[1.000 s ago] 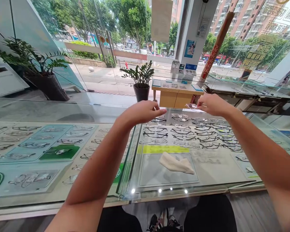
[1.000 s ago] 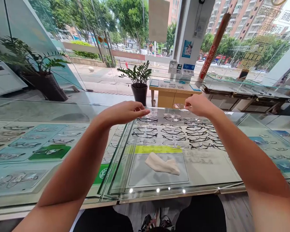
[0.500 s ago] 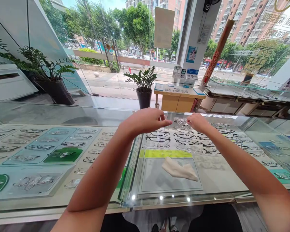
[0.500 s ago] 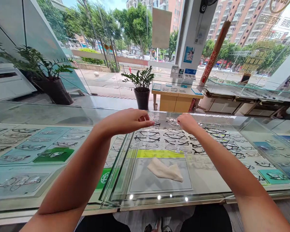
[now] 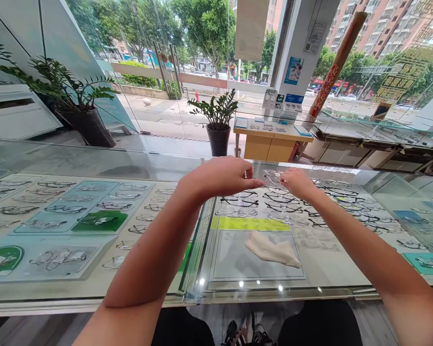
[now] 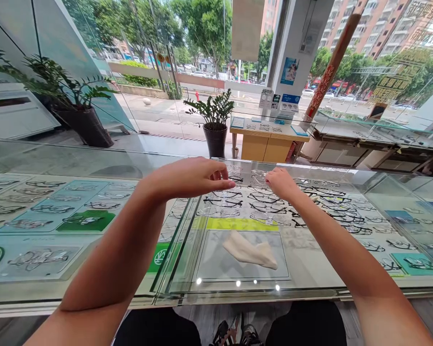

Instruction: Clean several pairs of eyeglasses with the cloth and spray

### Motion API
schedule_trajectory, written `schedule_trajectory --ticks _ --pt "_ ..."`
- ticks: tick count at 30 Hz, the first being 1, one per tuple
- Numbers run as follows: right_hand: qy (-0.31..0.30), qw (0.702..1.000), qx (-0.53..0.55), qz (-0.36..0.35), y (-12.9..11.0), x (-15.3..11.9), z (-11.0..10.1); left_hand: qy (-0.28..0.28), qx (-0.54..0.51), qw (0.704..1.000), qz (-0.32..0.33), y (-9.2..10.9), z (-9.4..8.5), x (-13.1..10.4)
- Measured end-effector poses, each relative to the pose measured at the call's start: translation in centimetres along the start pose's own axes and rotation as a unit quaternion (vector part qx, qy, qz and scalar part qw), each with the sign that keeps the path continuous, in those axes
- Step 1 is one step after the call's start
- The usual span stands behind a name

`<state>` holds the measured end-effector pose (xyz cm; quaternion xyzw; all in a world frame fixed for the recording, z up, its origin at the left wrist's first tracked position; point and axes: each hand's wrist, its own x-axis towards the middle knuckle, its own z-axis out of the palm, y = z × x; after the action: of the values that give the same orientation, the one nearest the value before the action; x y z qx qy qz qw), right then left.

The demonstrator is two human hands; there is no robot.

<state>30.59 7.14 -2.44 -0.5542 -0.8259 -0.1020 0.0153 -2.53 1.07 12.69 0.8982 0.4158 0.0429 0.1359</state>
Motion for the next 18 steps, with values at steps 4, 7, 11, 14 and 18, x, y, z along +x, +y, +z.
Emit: schedule_trajectory --ticks 4,7,11,14,18 --pt "-0.006 1.000 0.003 -0.003 -0.9 -0.1 -0.1 -0.002 0.012 1.000 -0.001 0.2 0.0 0.0" --pt "-0.013 1.000 0.013 0.005 -1.1 0.2 0.0 -0.006 0.016 1.000 -0.003 0.2 0.0 -0.1" --pt "-0.022 0.999 0.035 0.025 -0.6 0.9 -0.3 -0.009 0.023 1.000 -0.004 0.2 0.1 0.0" --pt "-0.037 0.997 0.055 0.043 0.3 1.5 -0.7 -0.008 0.020 1.000 0.004 0.1 0.1 0.0" --pt "-0.069 0.993 0.081 0.054 1.1 2.3 -1.0 -0.015 0.017 1.000 0.019 0.0 0.0 0.1"
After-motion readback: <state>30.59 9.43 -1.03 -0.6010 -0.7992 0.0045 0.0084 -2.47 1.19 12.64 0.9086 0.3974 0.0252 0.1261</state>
